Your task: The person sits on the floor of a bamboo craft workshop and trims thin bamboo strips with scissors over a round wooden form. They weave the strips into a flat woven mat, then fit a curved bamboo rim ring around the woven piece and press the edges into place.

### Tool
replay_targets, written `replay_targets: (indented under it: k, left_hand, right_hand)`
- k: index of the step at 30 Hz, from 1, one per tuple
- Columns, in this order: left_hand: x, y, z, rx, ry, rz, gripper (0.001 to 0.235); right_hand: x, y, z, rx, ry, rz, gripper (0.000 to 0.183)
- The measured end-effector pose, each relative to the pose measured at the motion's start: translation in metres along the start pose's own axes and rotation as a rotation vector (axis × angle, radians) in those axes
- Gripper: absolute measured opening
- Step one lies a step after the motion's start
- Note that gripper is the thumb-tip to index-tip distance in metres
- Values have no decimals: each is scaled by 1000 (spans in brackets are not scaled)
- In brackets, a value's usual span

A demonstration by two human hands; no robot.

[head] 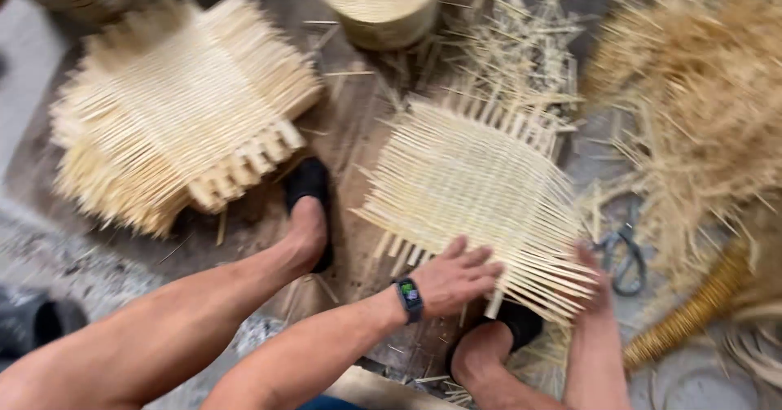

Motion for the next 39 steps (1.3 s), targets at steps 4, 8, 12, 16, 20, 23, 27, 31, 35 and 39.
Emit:
replay_targets:
  k: [4,8,12,16,20,23,27,31,35,39]
  left_hand:
    - [8,-2,-30,379,-29,181,56]
    - [20,-34,-94,378,-493,329,59]
    - [29,-4,-133,151,-831,245,71]
    - [35,5,-129,161,-879,202,68]
    - [30,-2,-132,200,-887,260,66]
    - [32,5,-136,256,-950,230,65]
    - [30,1,-133,334,-957,263,67]
    - [10,-38,-116,157,-945,73,68]
    - [-19,-14,-89,-13,-409,-94,81]
    - [-24,-12,-81,-108,-339,-362,90]
  right_hand:
    - [16,45,-20,-45,266,78,31]
    - [17,61,-44,87,353,152,27]
    - [10,42,-53,293,372,124,26]
    - [46,79,-119,823,202,542,36]
    - [49,159,-107,1300,-310,389,35]
    - [45,191,-72,1379,-353,215,55]
    - [46,188,-57,1181,-304,231,59]
    - [38,184,-54,1278,-367,235,60]
    - [49,186,-57,1370,-440,238,58]
    - [47,153,-65,1334,-546,263,45]
Point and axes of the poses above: each hand's wrist, its own x-axis away from the middle knuckle, its own y-axis out of the palm, z = x × y, the point moved 5 cm from there along -x, towards the middle knuckle, and after that the axes turned 3 degrees about -x, right-handed, at the moved point
